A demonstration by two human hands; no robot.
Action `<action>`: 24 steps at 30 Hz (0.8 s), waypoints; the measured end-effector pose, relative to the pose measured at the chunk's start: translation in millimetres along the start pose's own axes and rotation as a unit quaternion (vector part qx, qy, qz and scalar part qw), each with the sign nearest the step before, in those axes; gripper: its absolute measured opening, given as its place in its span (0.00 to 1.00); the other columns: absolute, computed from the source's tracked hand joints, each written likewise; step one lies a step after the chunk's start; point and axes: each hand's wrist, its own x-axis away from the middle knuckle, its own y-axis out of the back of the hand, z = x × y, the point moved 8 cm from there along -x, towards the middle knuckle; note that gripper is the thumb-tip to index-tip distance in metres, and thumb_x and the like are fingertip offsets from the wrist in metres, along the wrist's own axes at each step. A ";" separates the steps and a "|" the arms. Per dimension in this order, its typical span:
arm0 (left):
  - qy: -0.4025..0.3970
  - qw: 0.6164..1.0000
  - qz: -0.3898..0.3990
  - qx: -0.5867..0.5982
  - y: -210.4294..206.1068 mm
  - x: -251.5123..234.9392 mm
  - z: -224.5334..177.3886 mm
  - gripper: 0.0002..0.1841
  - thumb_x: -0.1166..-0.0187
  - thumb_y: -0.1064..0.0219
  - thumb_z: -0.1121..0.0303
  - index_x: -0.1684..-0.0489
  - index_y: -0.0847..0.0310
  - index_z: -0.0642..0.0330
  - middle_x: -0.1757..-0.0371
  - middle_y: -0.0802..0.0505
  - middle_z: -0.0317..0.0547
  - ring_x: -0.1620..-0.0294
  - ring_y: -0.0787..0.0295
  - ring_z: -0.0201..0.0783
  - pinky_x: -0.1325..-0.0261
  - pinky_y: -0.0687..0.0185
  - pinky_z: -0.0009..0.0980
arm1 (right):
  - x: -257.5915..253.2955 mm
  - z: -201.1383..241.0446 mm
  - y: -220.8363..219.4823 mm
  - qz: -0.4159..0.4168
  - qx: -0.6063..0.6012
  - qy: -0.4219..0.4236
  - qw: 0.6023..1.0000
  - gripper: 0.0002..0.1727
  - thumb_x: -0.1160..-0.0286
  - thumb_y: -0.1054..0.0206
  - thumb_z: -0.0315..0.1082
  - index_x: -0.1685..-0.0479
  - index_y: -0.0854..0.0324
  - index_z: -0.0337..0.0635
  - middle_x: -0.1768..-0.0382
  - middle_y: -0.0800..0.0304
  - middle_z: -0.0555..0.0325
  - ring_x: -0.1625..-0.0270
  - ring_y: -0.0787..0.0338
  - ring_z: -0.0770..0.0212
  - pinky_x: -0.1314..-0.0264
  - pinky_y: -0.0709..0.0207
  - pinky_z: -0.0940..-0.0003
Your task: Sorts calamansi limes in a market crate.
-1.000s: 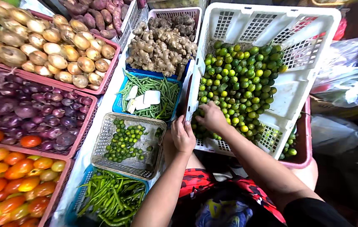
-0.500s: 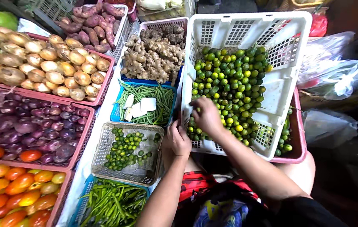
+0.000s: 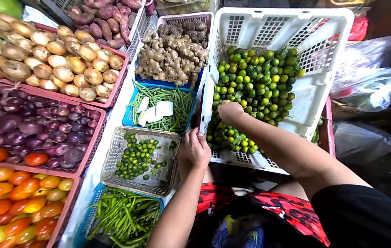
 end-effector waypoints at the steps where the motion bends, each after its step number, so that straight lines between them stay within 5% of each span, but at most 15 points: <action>1: 0.003 1.000 0.001 -0.001 -0.1 -0.9 0.3 0.21 0.10 0.51 0.62 0.32 0.18 0.61 0.32 0.15 0.54 0.28 0.19 0.47 0.23 0.25 0.44 | 1.9 -0.5 2.4 0.016 -0.007 -0.013 1.000 0.16 0.30 0.29 0.25 0.43 0.15 0.30 0.34 0.16 0.33 0.38 0.12 0.32 0.47 0.16 0.31; 5: 0.006 1.000 0.002 0.002 -1.6 -1.4 5.5 0.20 0.10 0.50 0.62 0.32 0.18 0.60 0.31 0.15 0.52 0.29 0.19 0.46 0.24 0.24 0.43 | -6.4 -6.7 4.3 0.023 -0.045 -0.041 0.998 0.18 0.34 0.23 0.38 0.53 0.13 0.32 0.43 0.11 0.34 0.39 0.11 0.33 0.49 0.17 0.29; 10: -0.002 1.000 -0.008 -0.004 -2.4 -0.9 3.5 0.19 0.09 0.49 0.62 0.33 0.17 0.61 0.32 0.14 0.52 0.30 0.18 0.45 0.24 0.23 0.42 | -2.4 -11.6 2.8 -0.018 -0.070 -0.076 0.995 0.18 0.39 0.22 0.32 0.49 0.13 0.34 0.38 0.13 0.34 0.39 0.11 0.32 0.51 0.16 0.29; 13: -0.011 1.000 -0.010 -0.005 -3.0 -0.5 3.4 0.20 0.09 0.50 0.61 0.33 0.18 0.61 0.32 0.15 0.52 0.30 0.18 0.45 0.25 0.23 0.42 | -0.2 -12.3 -0.9 -0.048 -0.057 -0.090 0.993 0.17 0.33 0.28 0.27 0.43 0.14 0.34 0.30 0.20 0.34 0.41 0.11 0.31 0.54 0.15 0.31; 19: -0.015 1.000 -0.016 -0.005 -0.2 0.4 0.4 0.18 0.10 0.46 0.62 0.35 0.16 0.60 0.34 0.14 0.52 0.31 0.18 0.45 0.24 0.24 0.40 | 11.8 -13.5 4.0 -0.093 -0.071 -0.079 0.990 0.14 0.28 0.34 0.21 0.45 0.14 0.33 0.35 0.16 0.35 0.43 0.10 0.32 0.53 0.15 0.33; 22: -0.032 0.999 -0.031 0.002 1.5 -1.6 -0.9 0.18 0.11 0.45 0.62 0.36 0.15 0.62 0.36 0.13 0.54 0.33 0.17 0.45 0.25 0.23 0.40 | 48.5 -45.7 14.8 -0.231 -0.235 0.009 0.944 0.15 0.27 0.30 0.33 0.41 0.11 0.48 0.50 0.07 0.48 0.50 0.06 0.44 0.49 0.14 0.38; 24: -0.030 0.999 -0.024 0.007 0.3 0.4 0.9 0.18 0.11 0.45 0.62 0.36 0.15 0.62 0.36 0.13 0.54 0.32 0.17 0.46 0.25 0.23 0.41 | 88.5 -68.5 11.5 -0.316 -0.370 0.053 0.872 0.14 0.24 0.25 0.38 0.41 0.10 0.50 0.63 0.06 0.54 0.67 0.08 0.55 0.61 0.13 0.50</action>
